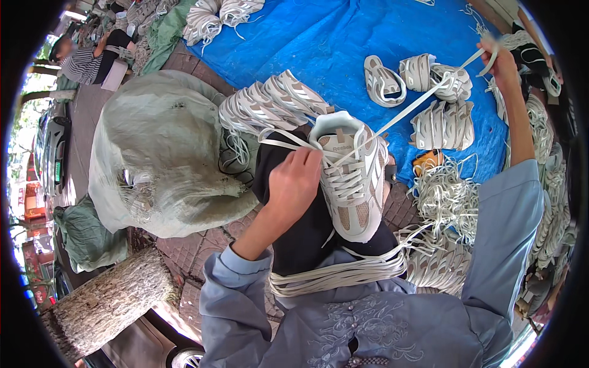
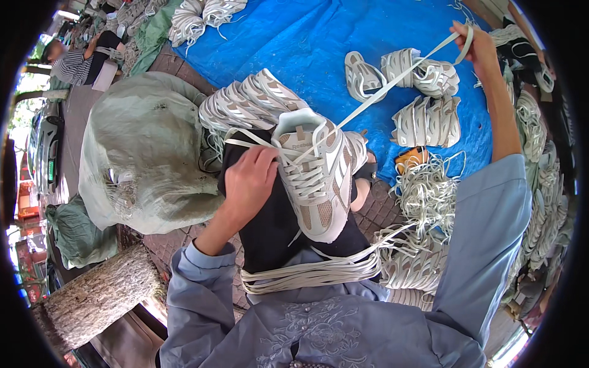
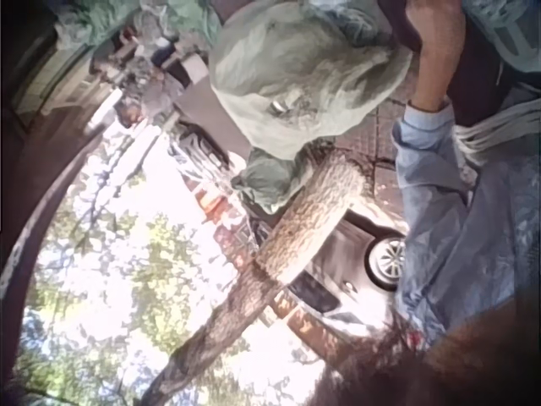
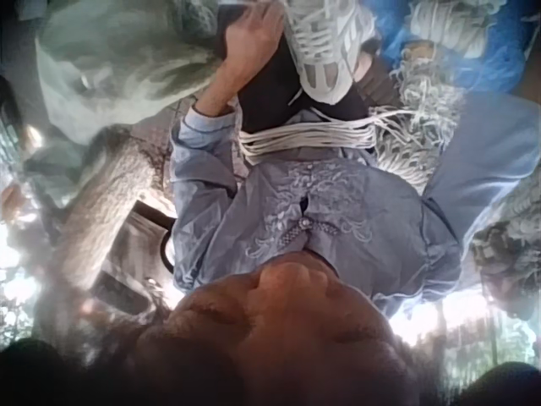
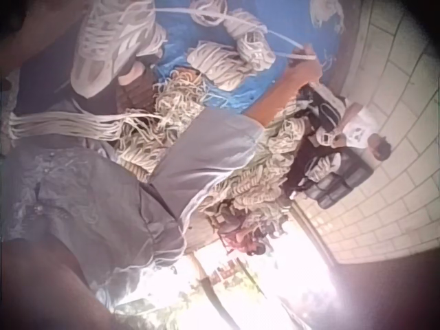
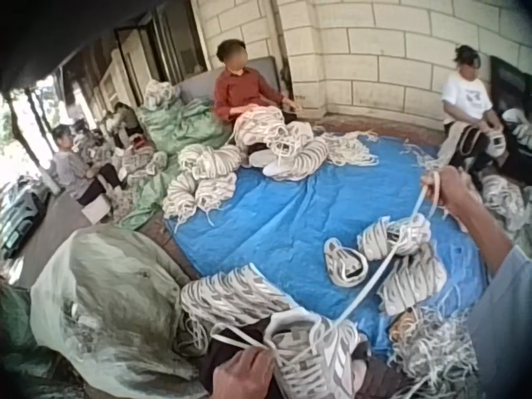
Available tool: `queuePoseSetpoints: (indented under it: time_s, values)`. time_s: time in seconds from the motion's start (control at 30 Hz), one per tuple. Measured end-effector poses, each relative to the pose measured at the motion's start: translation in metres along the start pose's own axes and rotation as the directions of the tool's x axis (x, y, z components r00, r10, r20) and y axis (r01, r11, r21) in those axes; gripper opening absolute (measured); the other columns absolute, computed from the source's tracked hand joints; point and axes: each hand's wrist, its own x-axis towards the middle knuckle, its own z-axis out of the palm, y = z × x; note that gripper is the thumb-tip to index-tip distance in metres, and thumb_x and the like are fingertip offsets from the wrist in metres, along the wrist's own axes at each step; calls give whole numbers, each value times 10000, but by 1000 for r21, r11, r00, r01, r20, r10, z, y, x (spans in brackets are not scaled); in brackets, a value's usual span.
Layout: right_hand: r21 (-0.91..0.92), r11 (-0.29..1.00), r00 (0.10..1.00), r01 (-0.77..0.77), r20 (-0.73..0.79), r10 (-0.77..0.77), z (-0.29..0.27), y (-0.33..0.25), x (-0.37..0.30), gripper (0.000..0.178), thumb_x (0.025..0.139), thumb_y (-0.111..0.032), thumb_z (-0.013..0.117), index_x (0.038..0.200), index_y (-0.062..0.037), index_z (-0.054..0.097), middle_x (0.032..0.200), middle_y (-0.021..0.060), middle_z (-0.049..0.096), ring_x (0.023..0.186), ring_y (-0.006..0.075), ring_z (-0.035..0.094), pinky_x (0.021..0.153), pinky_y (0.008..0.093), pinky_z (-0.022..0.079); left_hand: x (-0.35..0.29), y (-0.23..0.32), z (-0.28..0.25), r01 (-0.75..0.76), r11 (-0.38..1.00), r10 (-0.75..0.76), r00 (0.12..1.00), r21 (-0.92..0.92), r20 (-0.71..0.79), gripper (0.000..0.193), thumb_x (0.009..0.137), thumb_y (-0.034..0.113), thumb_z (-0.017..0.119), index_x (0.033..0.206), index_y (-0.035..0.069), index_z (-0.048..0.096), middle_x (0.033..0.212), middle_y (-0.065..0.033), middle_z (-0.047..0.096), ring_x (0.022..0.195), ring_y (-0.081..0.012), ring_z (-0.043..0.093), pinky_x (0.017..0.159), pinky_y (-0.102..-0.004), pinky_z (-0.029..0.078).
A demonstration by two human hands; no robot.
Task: The person sits on the ground and laces a white sneaker by hand. They repeatedly thread a long white lace through the eyelets of the shoe, pulling it tight to secure the fit. The task involves handling the shoe and the lace continuously.
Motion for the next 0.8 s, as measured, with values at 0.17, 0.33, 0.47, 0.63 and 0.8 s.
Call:
queuePoseSetpoints:
  time_s: [0.17, 0.33, 0.47, 0.63, 0.8]
  values:
    - [144, 989, 992, 45, 114, -62, -8, -4, 5, 326, 773, -317, 612, 870, -7, 591, 619, -34, 498, 484, 19, 413, 375, 167, 236, 16, -10, -2, -142, 986, 126, 978, 86, 169, 224, 660, 27, 601, 877, 52, 551, 977, -74, 537, 702, -232, 585, 554, -316, 485]
    - [562, 825, 970, -53, 226, -92, -52, -10, 13, 317, 862, -211, 508, 1036, 54, 516, 887, 76, 577, 469, 38, 343, 381, 166, 260, 26, -27, 0, -312, 949, 310, 914, -33, 263, 165, 713, 26, 557, 877, 44, 553, 885, -85, 569, 627, -208, 572, 523, -294, 472]
    - [729, 681, 857, -73, 395, -330, -89, -7, 7, 306, 896, -155, 438, 1103, 68, 465, 962, 95, 559, 463, 39, 303, 381, 162, 252, 30, -31, -8, 249, 818, -93, 946, -518, 310, 83, 793, 54, 527, 869, 25, 545, 763, -71, 583, 542, -148, 538, 494, -251, 447]
    - [758, 641, 841, -121, 421, -339, -113, -3, 3, 316, 907, -135, 408, 1145, 72, 425, 948, 81, 526, 488, 43, 314, 401, 165, 268, 35, -50, -35, 482, 100, -375, 829, -870, 416, 106, 843, 113, 513, 888, 23, 547, 771, -60, 592, 533, -96, 521, 474, -217, 426]
    - [756, 655, 811, -26, 399, -428, -129, -23, -2, 321, 909, -120, 394, 1170, 67, 400, 872, 57, 489, 530, 61, 317, 429, 170, 273, 54, -121, -105, 157, 63, -509, 854, -986, 103, 153, 843, 104, 506, 949, 4, 550, 801, -75, 587, 558, -100, 512, 496, -231, 431]
